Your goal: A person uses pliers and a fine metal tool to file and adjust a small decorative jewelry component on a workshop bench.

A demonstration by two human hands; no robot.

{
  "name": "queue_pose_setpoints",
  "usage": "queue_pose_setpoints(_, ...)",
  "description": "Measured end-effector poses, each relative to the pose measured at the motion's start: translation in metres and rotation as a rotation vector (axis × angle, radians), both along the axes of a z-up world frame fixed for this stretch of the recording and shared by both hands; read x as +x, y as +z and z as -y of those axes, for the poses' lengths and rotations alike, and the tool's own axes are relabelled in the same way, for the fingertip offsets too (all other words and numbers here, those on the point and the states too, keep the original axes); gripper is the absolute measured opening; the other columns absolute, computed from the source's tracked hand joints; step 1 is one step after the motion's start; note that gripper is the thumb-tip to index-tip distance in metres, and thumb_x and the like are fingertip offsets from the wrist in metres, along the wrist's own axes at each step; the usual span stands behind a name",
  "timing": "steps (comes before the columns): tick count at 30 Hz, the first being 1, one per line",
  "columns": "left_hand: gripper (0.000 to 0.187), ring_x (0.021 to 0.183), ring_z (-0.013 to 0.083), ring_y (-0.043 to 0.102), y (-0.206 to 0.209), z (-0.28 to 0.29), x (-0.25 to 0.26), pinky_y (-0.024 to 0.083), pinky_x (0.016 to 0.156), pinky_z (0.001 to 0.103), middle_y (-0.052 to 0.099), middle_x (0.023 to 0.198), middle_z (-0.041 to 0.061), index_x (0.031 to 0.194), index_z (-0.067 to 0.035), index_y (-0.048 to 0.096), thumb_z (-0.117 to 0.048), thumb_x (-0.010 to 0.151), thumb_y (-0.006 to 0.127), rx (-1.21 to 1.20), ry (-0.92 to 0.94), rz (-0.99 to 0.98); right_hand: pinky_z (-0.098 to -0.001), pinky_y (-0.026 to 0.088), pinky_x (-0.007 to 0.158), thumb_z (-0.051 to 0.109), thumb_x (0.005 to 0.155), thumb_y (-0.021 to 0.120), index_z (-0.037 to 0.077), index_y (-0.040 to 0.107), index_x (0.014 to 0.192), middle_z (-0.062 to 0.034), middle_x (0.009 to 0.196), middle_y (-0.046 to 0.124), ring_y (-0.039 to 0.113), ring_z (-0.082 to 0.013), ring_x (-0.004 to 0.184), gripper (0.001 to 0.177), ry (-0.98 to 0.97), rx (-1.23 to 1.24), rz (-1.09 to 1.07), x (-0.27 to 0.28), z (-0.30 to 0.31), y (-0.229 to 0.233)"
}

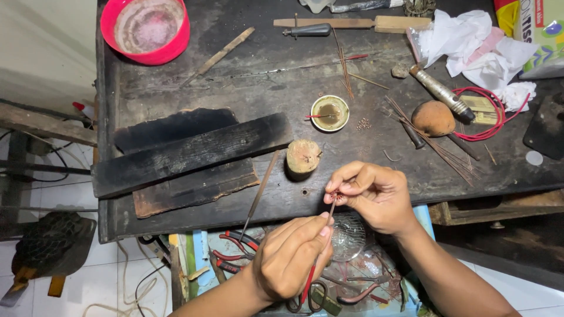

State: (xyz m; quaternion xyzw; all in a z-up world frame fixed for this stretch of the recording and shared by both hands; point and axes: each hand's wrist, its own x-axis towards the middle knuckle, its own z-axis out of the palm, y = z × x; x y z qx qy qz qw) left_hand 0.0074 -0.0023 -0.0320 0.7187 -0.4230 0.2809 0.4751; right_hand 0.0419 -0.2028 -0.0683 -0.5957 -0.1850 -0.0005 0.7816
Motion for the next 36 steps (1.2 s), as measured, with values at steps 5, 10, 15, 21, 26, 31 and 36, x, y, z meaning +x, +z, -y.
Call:
queue_pose_setpoints(5, 0.012, 0.082, 0.0445, 0.076, 0.0, -0.001, 0.0, 0.07, 0.074, 0.047, 0.067, 0.097, 0.036, 0.095, 0.018, 0.06, 0.013, 0.091, 0.069, 0.017, -0.005, 0.019, -0.0301, 0.069, 0.067, -0.008, 0.089, 0.069, 0.005, 0.054, 0.079, -0.026, 0.096, 0.069, 0.078, -0.0305, 0.077, 0.022, -0.019, -0.032, 0.035, 0.001, -0.001, 0.005)
queue_pose_setpoints(10, 0.012, 0.082, 0.0448, 0.076, 0.0, -0.001, 0.001, 0.07, 0.074, 0.047, 0.067, 0.096, 0.036, 0.094, 0.019, 0.06, 0.013, 0.091, 0.069, 0.007, -0.015, 0.008, -0.0279, 0.069, 0.067, -0.006, 0.088, 0.07, 0.005, 0.054, 0.077, -0.0255, 0.094, 0.069, 0.078, -0.029, 0.075, 0.023, -0.055, -0.072, 0.026, -0.001, -0.002, 0.007)
queue_pose_setpoints(15, 0.012, 0.082, 0.0445, 0.075, -0.004, -0.001, 0.0, 0.069, 0.073, 0.046, 0.067, 0.099, 0.036, 0.096, 0.018, 0.06, 0.012, 0.091, 0.069, 0.02, -0.002, 0.009, -0.0286, 0.069, 0.068, -0.006, 0.088, 0.071, 0.005, 0.055, 0.078, -0.0258, 0.095, 0.069, 0.079, -0.0292, 0.076, 0.022, -0.047, -0.065, 0.034, 0.0, -0.001, 0.005)
queue_pose_setpoints(21, 0.012, 0.081, 0.043, 0.076, 0.004, -0.003, 0.0, 0.071, 0.073, 0.045, 0.068, 0.096, 0.035, 0.096, 0.018, 0.061, 0.011, 0.091, 0.068, 0.004, 0.023, 0.033, -0.0333, 0.07, 0.078, -0.005, 0.089, 0.072, 0.0, 0.061, 0.092, -0.0258, 0.101, 0.07, 0.079, -0.0298, 0.083, 0.013, 0.026, 0.015, 0.011, 0.002, -0.001, 0.001)
queue_pose_setpoints(26, 0.01, 0.079, 0.0382, 0.079, 0.005, -0.004, 0.0, 0.072, 0.071, 0.043, 0.069, 0.092, 0.031, 0.092, 0.015, 0.061, 0.008, 0.09, 0.069, 0.006, 0.065, 0.063, -0.0336, 0.068, 0.078, -0.001, 0.093, 0.07, -0.002, 0.058, 0.107, -0.0272, 0.103, 0.07, 0.078, -0.0322, 0.085, 0.019, 0.06, 0.059, -0.046, 0.0, 0.0, -0.001)
queue_pose_setpoints(31, 0.009, 0.076, 0.0391, 0.077, 0.002, -0.003, 0.001, 0.071, 0.068, 0.043, 0.069, 0.091, 0.031, 0.09, 0.014, 0.061, 0.008, 0.089, 0.068, 0.001, 0.084, 0.069, -0.0323, 0.068, 0.076, -0.001, 0.094, 0.069, 0.0, 0.06, 0.099, -0.0259, 0.102, 0.069, 0.078, -0.0303, 0.082, 0.011, 0.063, 0.035, -0.009, 0.002, -0.001, 0.0)
queue_pose_setpoints(36, 0.009, 0.075, 0.0395, 0.076, 0.002, -0.003, 0.003, 0.07, 0.067, 0.043, 0.068, 0.09, 0.031, 0.089, 0.014, 0.06, 0.008, 0.091, 0.066, 0.002, 0.078, 0.072, -0.0326, 0.067, 0.075, 0.002, 0.095, 0.069, -0.001, 0.061, 0.101, -0.0266, 0.103, 0.07, 0.077, -0.0307, 0.082, 0.01, 0.075, 0.038, -0.002, 0.003, 0.0, -0.002)
